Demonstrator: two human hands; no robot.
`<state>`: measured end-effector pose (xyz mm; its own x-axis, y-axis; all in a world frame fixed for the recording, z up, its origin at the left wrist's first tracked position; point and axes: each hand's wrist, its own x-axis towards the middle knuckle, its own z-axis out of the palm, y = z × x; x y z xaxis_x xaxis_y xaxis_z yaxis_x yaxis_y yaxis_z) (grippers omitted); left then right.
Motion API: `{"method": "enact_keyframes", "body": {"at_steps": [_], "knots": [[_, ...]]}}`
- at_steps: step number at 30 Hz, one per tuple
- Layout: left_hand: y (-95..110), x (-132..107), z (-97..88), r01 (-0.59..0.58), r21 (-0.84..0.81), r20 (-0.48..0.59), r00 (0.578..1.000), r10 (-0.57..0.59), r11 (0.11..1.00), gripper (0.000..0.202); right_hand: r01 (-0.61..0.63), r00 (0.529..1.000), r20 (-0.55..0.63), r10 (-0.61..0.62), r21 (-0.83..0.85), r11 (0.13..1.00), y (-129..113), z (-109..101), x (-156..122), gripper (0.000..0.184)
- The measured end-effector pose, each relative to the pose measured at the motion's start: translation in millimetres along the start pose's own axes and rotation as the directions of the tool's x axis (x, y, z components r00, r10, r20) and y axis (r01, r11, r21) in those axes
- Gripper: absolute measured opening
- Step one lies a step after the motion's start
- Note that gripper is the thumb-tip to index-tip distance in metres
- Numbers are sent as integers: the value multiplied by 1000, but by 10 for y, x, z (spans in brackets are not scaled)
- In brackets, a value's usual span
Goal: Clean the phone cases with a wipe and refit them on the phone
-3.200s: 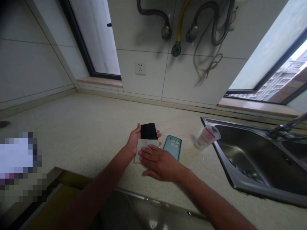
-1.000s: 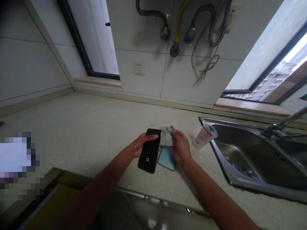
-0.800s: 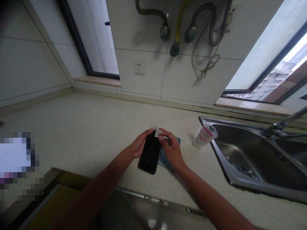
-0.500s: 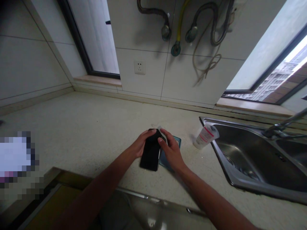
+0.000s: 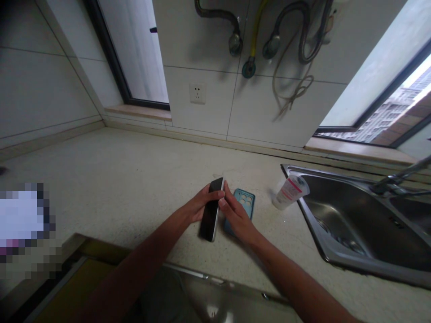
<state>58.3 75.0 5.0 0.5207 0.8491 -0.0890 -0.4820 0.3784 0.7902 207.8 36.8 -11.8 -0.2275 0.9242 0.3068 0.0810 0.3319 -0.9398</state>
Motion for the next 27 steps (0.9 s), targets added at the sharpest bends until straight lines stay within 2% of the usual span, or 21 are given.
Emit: {"method": "enact_keyframes", "body": {"at_steps": [5,8,13,16,18,20,23,25,27], "knots": [[-14,-12,8,30,24,-16,999,-30,999,48,-38,999,26,37,28,999,-31,4,5,65],[-57,-8,38,72,-11,-2,997,-72,997,46,-21,998,65,19,29,999,-69,-1,0,62],[-84,-16,108,21,-70,-23,999,-23,997,53,4,998,58,-5,22,1000,-126,-15,-21,61],[-77,-16,108,13,-106,2,1000,-13,994,55,47,998,33,-46,-25,999,-126,-34,-39,60],[-87,-4,86,6,-139,14,1000,-4,990,56,124,992,45,-120,-99,987,-110,-54,-51,61],[-109,18,57,-8,-186,32,999,14,982,56,249,968,86,-236,-205,947,-93,-78,-57,61],[-140,47,20,-26,-240,35,999,35,970,52,458,889,193,-415,-357,814,-101,-108,-50,63],[-143,56,-2,-34,-247,23,999,41,968,50,542,840,243,-486,-427,724,-135,-121,-37,62],[-127,55,-26,-37,-245,4,999,39,969,55,580,811,258,-526,-473,663,-177,-132,-26,58]]}}
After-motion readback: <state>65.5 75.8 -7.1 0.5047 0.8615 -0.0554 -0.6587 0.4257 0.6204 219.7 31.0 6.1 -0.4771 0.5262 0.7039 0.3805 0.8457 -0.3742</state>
